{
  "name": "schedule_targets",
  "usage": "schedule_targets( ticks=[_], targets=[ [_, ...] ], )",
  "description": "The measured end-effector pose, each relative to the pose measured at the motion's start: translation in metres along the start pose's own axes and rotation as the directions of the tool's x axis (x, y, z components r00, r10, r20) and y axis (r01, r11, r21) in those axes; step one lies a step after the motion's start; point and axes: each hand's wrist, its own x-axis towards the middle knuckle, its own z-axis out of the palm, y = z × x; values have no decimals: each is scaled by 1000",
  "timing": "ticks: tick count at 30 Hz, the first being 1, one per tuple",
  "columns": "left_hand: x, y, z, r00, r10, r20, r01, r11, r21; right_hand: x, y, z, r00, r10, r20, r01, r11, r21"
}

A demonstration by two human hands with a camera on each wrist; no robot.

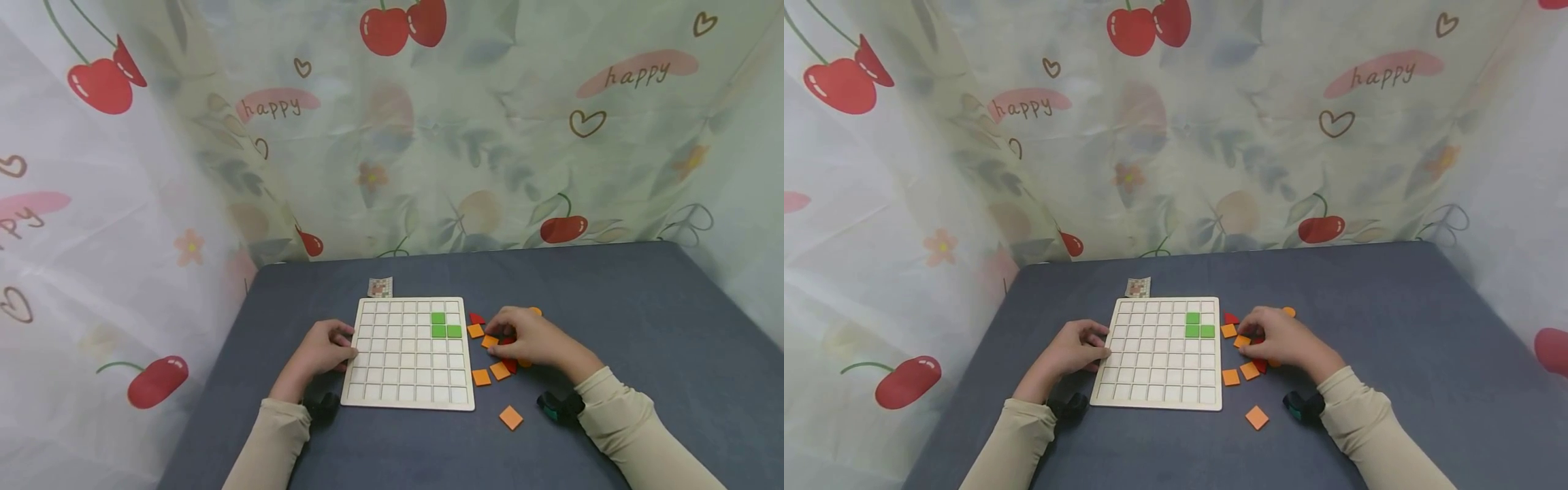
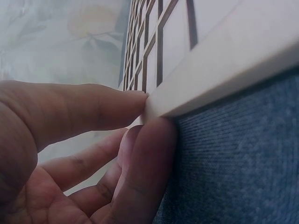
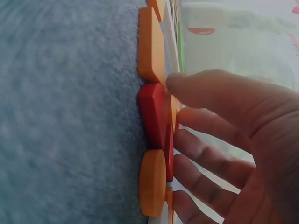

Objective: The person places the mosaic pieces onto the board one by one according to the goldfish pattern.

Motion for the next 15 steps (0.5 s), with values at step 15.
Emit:
schedule_targets(
  ticks=[15],
  targets=[
    [0, 0, 1, 1000, -3, 1, 3, 1000, -7, 2, 0, 4, 1000, 8, -2, -8, 999, -31]
  ],
)
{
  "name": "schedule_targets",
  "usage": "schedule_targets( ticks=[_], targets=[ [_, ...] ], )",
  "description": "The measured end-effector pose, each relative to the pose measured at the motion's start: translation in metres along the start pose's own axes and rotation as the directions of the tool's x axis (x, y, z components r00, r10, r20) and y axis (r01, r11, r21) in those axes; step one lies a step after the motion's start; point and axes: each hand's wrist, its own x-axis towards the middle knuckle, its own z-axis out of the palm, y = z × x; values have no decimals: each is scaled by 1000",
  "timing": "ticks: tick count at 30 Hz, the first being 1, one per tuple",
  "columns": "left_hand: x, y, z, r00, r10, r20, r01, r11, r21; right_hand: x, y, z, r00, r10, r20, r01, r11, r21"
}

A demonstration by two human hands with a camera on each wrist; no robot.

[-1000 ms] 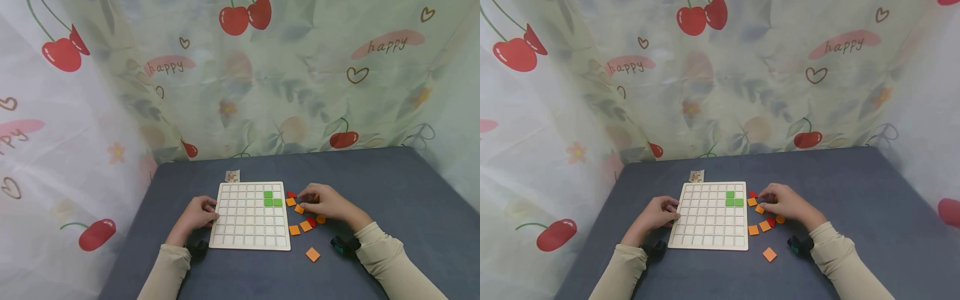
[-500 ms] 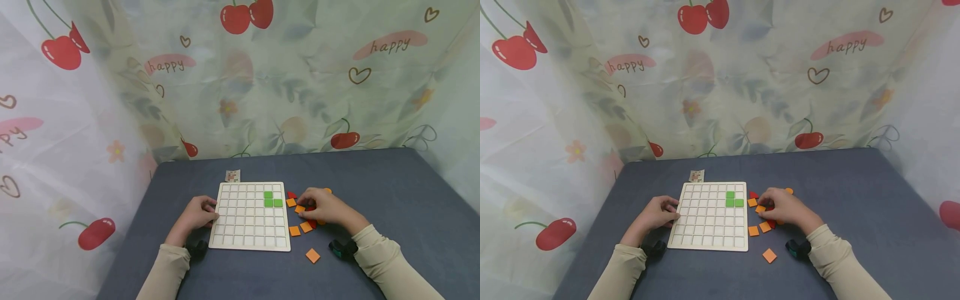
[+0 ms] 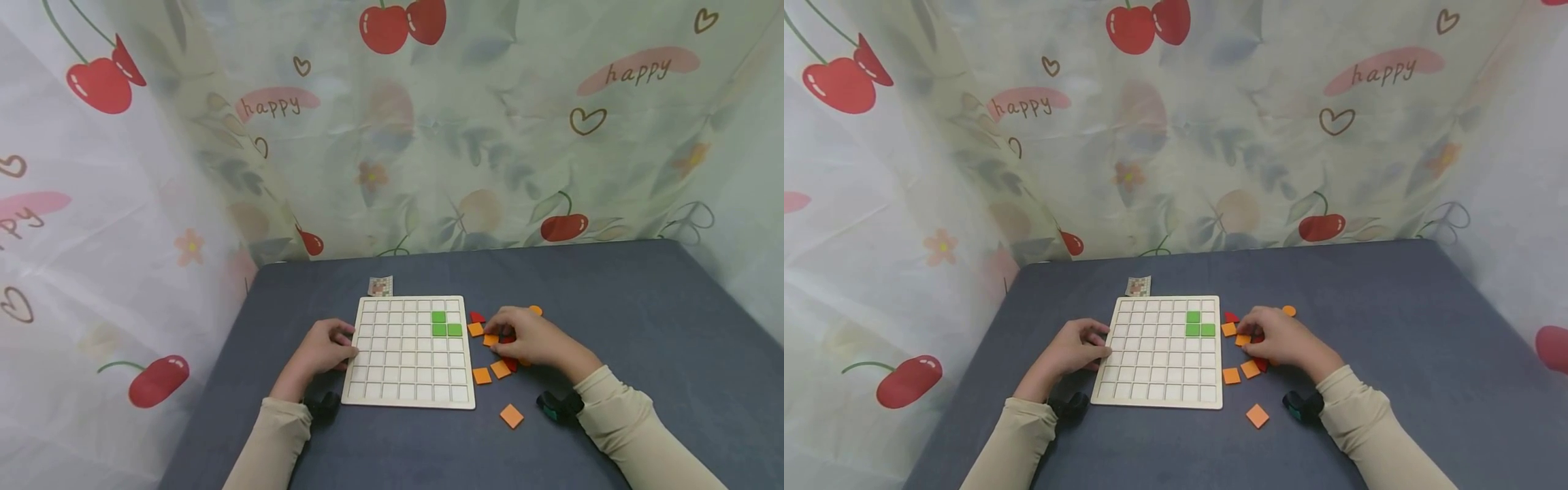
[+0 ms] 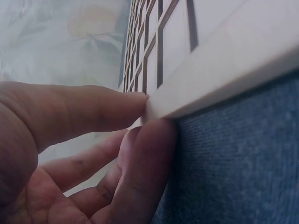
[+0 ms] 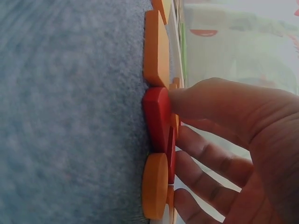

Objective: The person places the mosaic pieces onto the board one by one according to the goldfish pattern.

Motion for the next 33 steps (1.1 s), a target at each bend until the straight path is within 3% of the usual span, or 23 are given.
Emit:
schedule_targets(
  ticks=[9, 13, 23, 33],
  targets=[
    [-1, 5, -1, 1000, 0, -17, 0, 1000, 21, 2, -4, -5, 997, -18, -75, 17, 1000, -22],
    [-1, 7, 1, 1000, 3, -17, -2, 999, 33, 4, -11, -2, 994, -61, -90, 61, 998, 0],
    [-2, 8, 3, 1000, -14, -9, 15, 999, 44, 18, -34, 14, 986, -139, -93, 145, 988, 52],
    [-2, 5, 4, 1000, -4, -11, 5, 999, 47, 39, -56, 29, 981, -189, -36, 192, 977, 97]
  ],
)
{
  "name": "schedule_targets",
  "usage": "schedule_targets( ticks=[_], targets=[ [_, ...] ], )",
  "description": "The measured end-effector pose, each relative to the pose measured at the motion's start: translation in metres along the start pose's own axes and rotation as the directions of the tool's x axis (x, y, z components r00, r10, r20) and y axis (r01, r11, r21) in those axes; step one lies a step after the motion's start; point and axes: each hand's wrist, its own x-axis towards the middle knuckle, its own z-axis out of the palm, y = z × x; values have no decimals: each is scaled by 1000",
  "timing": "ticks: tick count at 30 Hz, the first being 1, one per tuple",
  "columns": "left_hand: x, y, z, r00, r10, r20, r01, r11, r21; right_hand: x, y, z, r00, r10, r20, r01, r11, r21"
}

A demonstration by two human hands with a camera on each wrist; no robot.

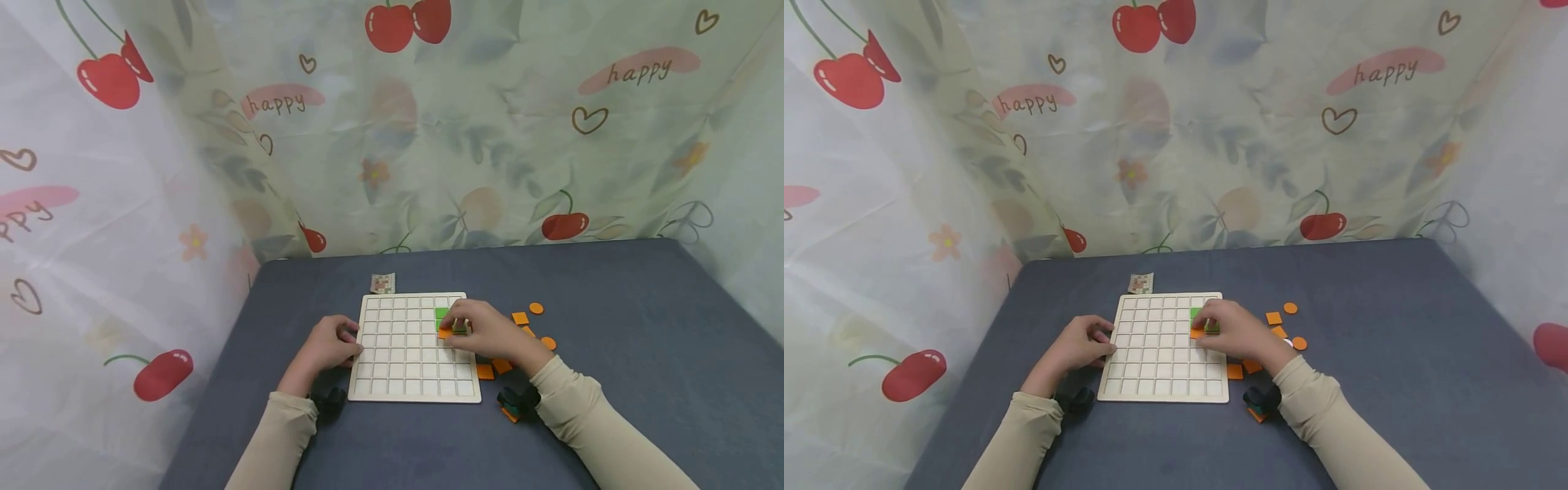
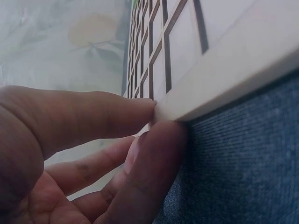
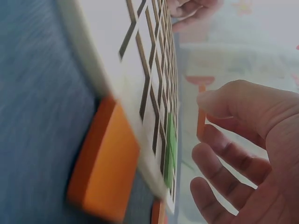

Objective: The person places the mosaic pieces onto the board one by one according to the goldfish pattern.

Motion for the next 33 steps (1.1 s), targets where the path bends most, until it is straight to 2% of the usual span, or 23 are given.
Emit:
schedule_targets(
  ticks=[9, 15, 33],
  targets=[
    [0, 0, 2, 1000, 0, 6, 0, 1000, 0, 20, -4, 18, 998, -8, 61, 9, 1000, -10],
    [0, -1, 1, 1000, 7, 3, -7, 1000, -4, 27, -3, 23, 996, 6, 89, -4, 1000, -17],
    [0, -1, 0, 1000, 0, -1, 0, 1000, 6, 28, -8, 21, 992, 17, 126, -13, 999, -34]
  ],
)
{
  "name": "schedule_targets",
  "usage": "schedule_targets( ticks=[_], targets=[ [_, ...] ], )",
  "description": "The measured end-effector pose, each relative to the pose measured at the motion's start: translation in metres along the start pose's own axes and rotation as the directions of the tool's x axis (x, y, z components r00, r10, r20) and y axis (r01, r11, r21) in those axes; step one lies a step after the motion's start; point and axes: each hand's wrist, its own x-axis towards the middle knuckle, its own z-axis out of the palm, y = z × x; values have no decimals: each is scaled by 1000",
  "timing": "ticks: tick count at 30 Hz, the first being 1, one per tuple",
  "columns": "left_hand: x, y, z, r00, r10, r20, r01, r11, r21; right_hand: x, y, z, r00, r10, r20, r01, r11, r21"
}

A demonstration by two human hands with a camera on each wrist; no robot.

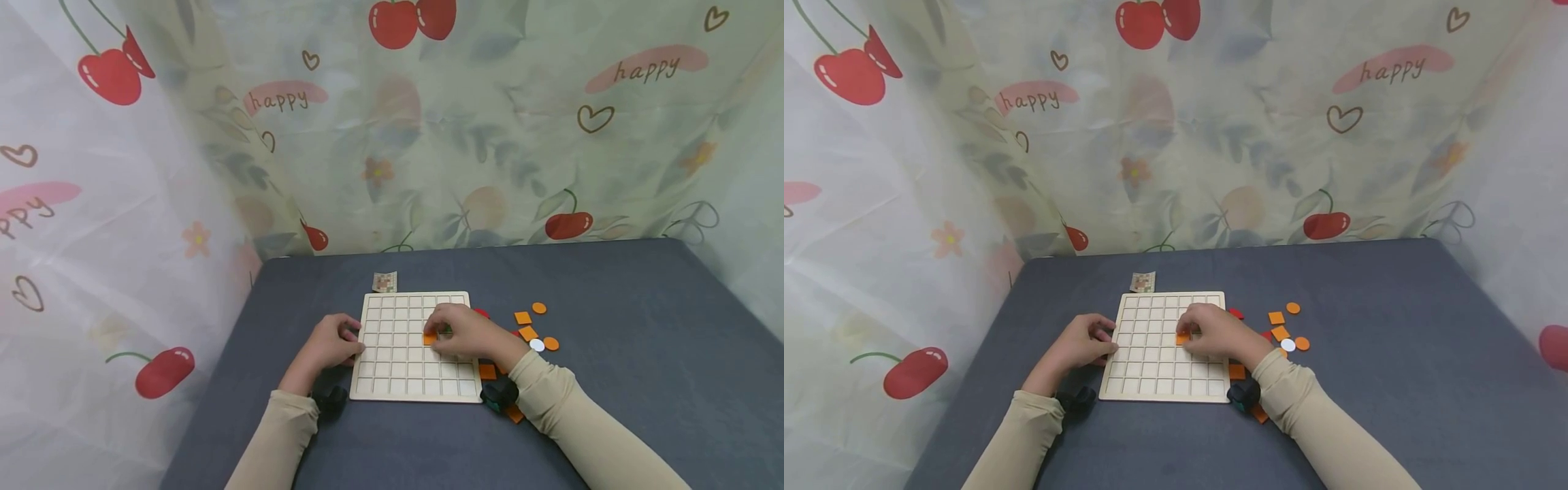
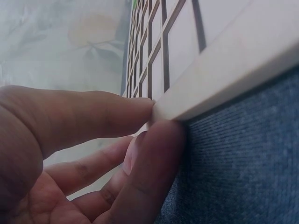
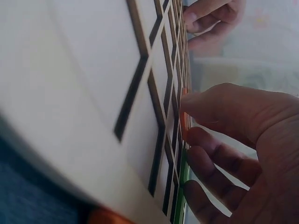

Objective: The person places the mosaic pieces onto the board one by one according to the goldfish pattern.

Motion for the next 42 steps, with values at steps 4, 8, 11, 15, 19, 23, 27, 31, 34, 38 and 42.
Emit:
schedule_targets(
  ticks=[4, 8, 11, 15, 19, 23, 27, 31, 34, 38, 42],
  targets=[
    [1, 1, 0, 1000, 5, -2, -5, 1000, 1, -1, 0, -2, 1000, -11, -3, 11, 1000, -7],
    [1, 1, 0, 1000, 7, -1, -7, 1000, 2, -6, 1, -7, 1000, -12, -19, 12, 1000, -27],
    [2, 1, 0, 1000, 9, 1, -9, 1000, 2, -13, 5, -13, 999, -3, -41, 2, 999, -32],
    [3, 1, 0, 1000, 10, 5, -10, 1000, 7, -25, 14, -23, 996, 22, -87, -23, 1000, -12],
    [2, 1, 1, 1000, 4, 11, -4, 1000, 4, -41, 26, -36, 987, 67, -149, -67, 998, 5],
    [1, 1, 2, 1000, 4, 17, -4, 1000, 0, -58, 41, -49, 973, 122, -198, -121, 993, 14],
    [0, -1, 4, 1000, 7, 16, -7, 1000, -1, -74, 56, -62, 958, 170, -230, -172, 985, 13],
    [1, -3, 5, 1000, 6, 12, -6, 1000, 1, -86, 68, -71, 945, 218, -242, -223, 975, 5],
    [1, -4, 5, 1000, 4, 5, -4, 1000, 1, -91, 77, -76, 942, 240, -235, -248, 969, -5],
    [0, -3, 3, 1000, 7, -2, -7, 1000, -2, -94, 84, -81, 947, 245, -209, -251, 968, -2],
    [-1, 0, 1, 1000, 16, -4, -16, 1000, 4, -95, 88, -86, 953, 253, -167, -254, 967, 14]
  ],
)
